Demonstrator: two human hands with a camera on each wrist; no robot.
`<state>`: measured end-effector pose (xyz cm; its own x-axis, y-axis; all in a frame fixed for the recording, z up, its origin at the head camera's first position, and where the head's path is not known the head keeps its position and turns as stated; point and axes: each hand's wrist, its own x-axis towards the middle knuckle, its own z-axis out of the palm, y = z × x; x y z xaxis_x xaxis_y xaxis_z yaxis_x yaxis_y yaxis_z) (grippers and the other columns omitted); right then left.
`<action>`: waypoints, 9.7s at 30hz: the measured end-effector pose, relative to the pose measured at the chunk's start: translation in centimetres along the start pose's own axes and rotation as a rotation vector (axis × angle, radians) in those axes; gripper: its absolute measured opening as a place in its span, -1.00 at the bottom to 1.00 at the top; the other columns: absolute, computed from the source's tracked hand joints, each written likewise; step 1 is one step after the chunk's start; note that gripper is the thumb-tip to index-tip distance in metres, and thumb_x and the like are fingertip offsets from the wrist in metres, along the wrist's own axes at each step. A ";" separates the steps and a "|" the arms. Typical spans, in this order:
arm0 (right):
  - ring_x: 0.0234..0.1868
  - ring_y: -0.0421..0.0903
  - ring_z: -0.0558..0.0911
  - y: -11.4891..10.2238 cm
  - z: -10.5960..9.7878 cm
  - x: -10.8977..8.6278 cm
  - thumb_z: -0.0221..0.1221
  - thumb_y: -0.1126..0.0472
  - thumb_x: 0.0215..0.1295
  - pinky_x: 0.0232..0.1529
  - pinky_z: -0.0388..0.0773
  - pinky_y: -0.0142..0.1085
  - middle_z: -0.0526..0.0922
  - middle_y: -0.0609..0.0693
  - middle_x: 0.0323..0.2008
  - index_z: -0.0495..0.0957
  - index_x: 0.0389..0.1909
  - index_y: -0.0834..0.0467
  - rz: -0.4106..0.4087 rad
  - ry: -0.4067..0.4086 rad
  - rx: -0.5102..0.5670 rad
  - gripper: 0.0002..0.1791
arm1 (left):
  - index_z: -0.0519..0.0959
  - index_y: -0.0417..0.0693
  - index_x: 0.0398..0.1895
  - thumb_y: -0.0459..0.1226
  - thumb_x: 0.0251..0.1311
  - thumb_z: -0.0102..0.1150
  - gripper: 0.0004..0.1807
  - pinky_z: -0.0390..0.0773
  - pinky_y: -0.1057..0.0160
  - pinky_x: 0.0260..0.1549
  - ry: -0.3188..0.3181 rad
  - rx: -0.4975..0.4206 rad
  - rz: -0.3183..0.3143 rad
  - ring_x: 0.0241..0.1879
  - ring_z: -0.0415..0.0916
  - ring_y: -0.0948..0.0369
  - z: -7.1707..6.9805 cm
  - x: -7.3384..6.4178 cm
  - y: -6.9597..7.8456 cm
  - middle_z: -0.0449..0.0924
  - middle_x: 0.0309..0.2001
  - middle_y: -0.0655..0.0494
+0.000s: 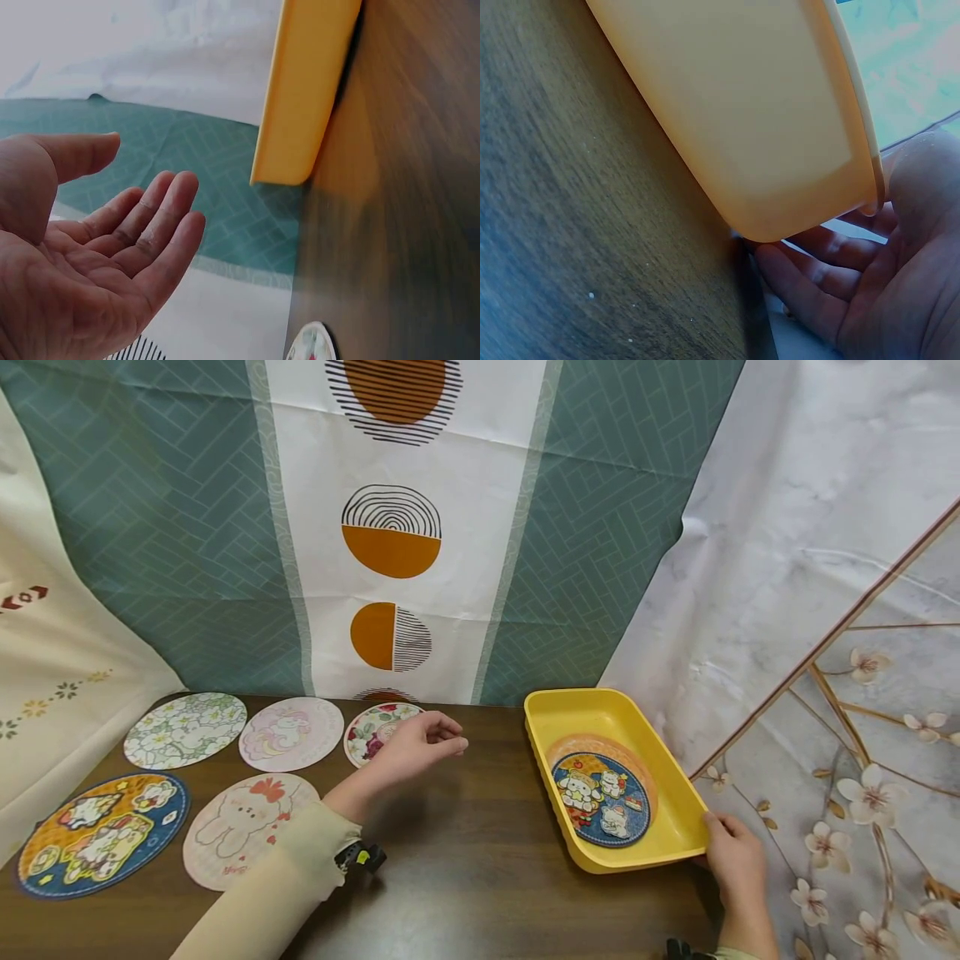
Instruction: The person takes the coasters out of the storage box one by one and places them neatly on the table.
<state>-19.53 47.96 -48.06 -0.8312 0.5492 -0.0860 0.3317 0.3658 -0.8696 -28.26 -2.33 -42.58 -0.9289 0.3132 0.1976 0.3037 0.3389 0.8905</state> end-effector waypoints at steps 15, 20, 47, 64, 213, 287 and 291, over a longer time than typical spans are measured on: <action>-0.39 -0.25 0.65 0.4 0.0 0.5 0.01 -0.05 0.76 -0.36 0.79 -0.27 0.66 0.21 -0.06 0.48 0.38 0.48 -0.002 0.011 0.018 -0.36 | 0.70 -0.25 0.16 -0.10 0.47 0.45 -0.58 0.71 0.16 -0.02 -0.027 -0.011 0.028 -0.09 0.65 0.16 3.0 2.0 2.1 0.74 -0.04 0.02; -0.39 -0.26 0.65 0.5 0.0 0.5 -0.01 -0.06 0.76 -0.35 0.79 -0.28 0.62 0.33 0.03 0.46 0.40 0.47 -0.004 0.004 0.018 -0.35 | 0.70 -0.24 0.16 -0.12 0.48 0.45 -0.60 0.70 0.16 -0.01 -0.045 -0.018 0.037 -0.08 0.65 0.18 4.1 2.7 2.5 0.74 -0.03 0.03; -0.41 -0.26 0.66 0.1 -0.1 0.2 -0.05 -0.08 0.79 -0.35 0.78 -0.28 0.58 0.47 0.14 0.46 0.42 0.49 -0.023 -0.014 -0.050 -0.32 | 0.66 -0.24 0.22 -0.10 0.49 0.46 -0.55 0.71 0.29 -0.05 -0.080 -0.025 0.047 -0.06 0.66 0.23 9.5 5.2 3.8 0.72 -0.01 0.08; -0.41 -0.23 0.68 0.1 0.0 0.0 -0.03 -0.08 0.79 -0.34 0.79 -0.26 0.62 0.40 0.08 0.48 0.40 0.48 -0.014 -0.009 -0.023 -0.34 | 0.66 -0.26 0.32 -0.03 0.50 0.45 -0.44 0.71 0.31 0.00 -0.124 0.039 0.021 -0.02 0.69 0.24 12.3 6.3 2.9 0.74 0.05 0.09; -0.43 -0.19 0.69 0.2 0.1 -0.1 0.00 -0.08 0.78 -0.38 0.78 -0.26 0.67 0.15 -0.15 0.52 0.37 0.45 -0.020 0.017 -0.012 -0.36 | 0.82 0.34 0.07 -0.14 0.53 0.34 -0.81 0.56 0.23 0.05 -0.197 0.940 0.150 -0.05 0.49 0.27 21.4 8.4 3.8 0.63 -0.05 0.30; -0.42 -0.22 0.68 0.3 0.1 0.0 -0.03 -0.11 0.79 -0.37 0.77 -0.30 0.68 0.26 -0.04 0.50 0.41 0.44 -0.027 0.010 -0.036 -0.33 | 0.75 -0.02 0.32 -0.22 0.70 0.19 -0.70 0.63 0.41 -0.18 0.086 0.000 0.157 -0.22 0.63 0.42 18.0 7.0 1.8 0.82 0.08 0.10; -0.42 -0.21 0.67 0.2 0.2 -0.1 -0.03 -0.12 0.78 -0.37 0.76 -0.29 0.66 0.34 0.00 0.51 0.40 0.45 -0.026 0.013 -0.059 -0.32 | 0.77 -0.03 0.29 -0.24 0.69 0.20 -0.71 0.58 0.40 -0.29 0.106 -0.045 0.155 -0.32 0.57 0.41 17.9 6.8 1.4 0.82 0.01 0.10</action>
<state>-19.48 47.88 -48.31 -0.8344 0.5482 -0.0569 0.3357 0.4236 -0.8413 -30.39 16.20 -47.28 -0.8897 0.2626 0.3735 0.4371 0.2530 0.8631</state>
